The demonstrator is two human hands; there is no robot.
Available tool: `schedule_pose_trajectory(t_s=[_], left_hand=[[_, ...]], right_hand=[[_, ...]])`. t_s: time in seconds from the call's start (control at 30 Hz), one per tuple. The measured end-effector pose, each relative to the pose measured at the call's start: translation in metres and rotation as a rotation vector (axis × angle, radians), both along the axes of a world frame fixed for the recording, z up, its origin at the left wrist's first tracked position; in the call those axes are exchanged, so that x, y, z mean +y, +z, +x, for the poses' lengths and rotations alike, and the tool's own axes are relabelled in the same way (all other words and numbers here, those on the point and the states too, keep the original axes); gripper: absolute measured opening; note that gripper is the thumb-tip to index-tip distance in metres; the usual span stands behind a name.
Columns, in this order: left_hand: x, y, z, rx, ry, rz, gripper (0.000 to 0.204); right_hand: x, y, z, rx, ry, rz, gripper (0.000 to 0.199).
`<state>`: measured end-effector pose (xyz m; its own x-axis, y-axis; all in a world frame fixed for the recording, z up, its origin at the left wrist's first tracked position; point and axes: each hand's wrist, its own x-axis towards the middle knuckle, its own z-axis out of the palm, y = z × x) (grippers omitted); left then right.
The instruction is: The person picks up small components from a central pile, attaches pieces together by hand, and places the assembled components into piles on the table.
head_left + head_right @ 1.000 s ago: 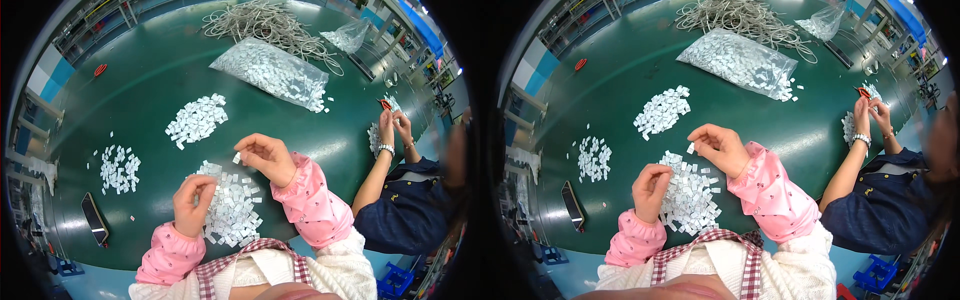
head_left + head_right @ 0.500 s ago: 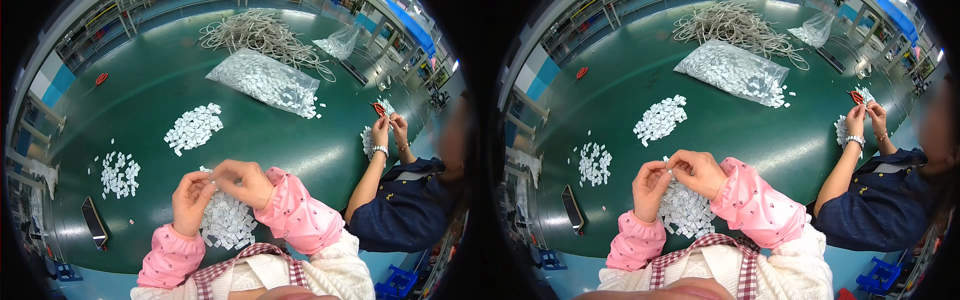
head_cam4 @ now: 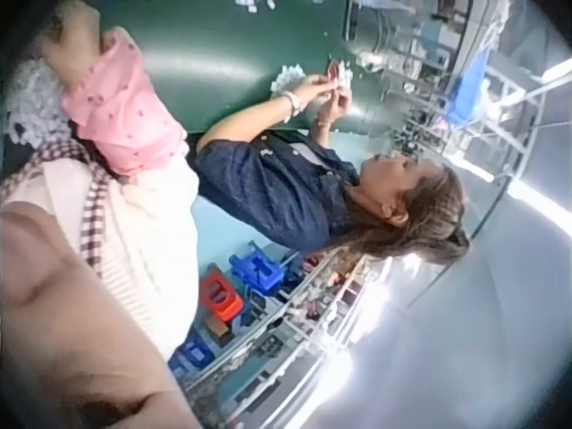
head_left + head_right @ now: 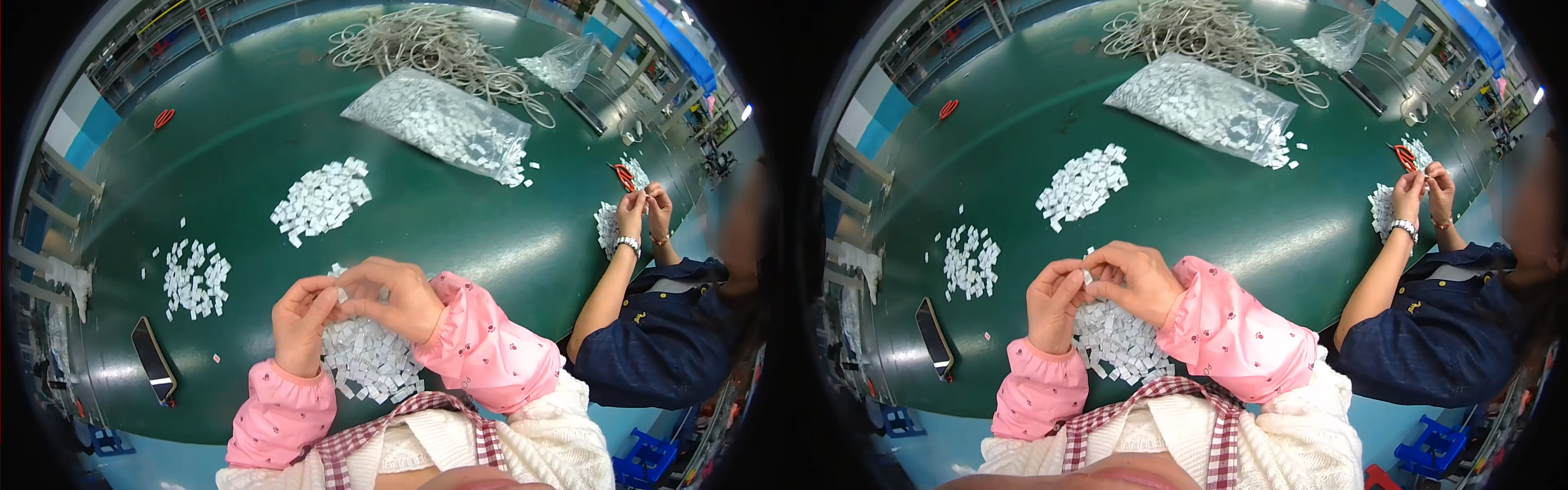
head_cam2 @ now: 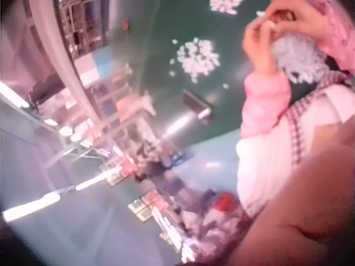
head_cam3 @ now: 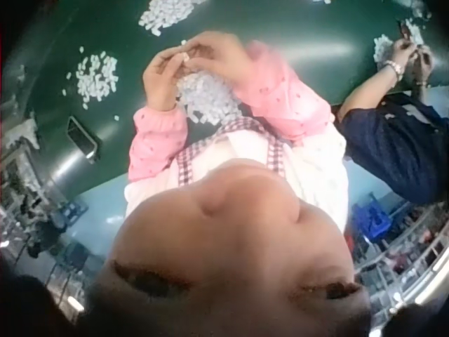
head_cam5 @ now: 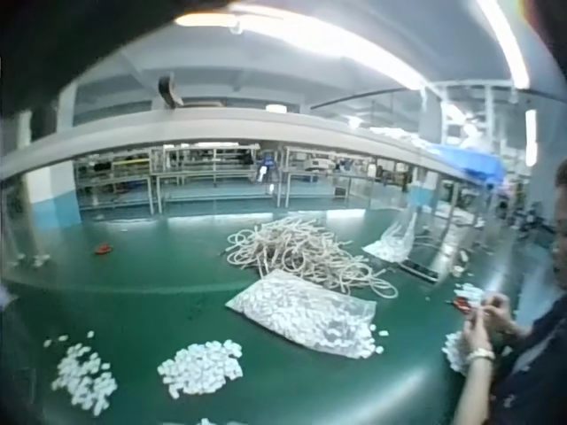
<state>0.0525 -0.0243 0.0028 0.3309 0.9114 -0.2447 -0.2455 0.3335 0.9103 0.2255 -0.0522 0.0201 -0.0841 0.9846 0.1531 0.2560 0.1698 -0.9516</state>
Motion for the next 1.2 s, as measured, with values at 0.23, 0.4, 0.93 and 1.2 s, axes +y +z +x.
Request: schedule_pose_trajectory(t_s=[0.23, 0.4, 0.93, 1.2], left_hand=[[0.006, 0.009, 0.007, -0.063, -0.003, 0.053, 0.024], [0.008, 0.003, -0.004, -0.066, 0.001, 0.009, 0.023], [0.003, 0.005, -0.002, -0.076, -0.002, -0.021, 0.022], [-0.001, 0.01, -0.003, 0.026, -0.042, 0.137, 0.021]], right_hand=[[0.009, 0.0, 0.001, -0.018, -0.028, 0.066, 0.029], [0.009, -0.011, -0.005, 0.157, 0.045, -0.062, 0.027], [0.004, -0.01, -0.006, 0.332, 0.022, -0.192, 0.025], [0.004, -0.013, -0.004, 0.149, 0.014, -0.089, 0.027]])
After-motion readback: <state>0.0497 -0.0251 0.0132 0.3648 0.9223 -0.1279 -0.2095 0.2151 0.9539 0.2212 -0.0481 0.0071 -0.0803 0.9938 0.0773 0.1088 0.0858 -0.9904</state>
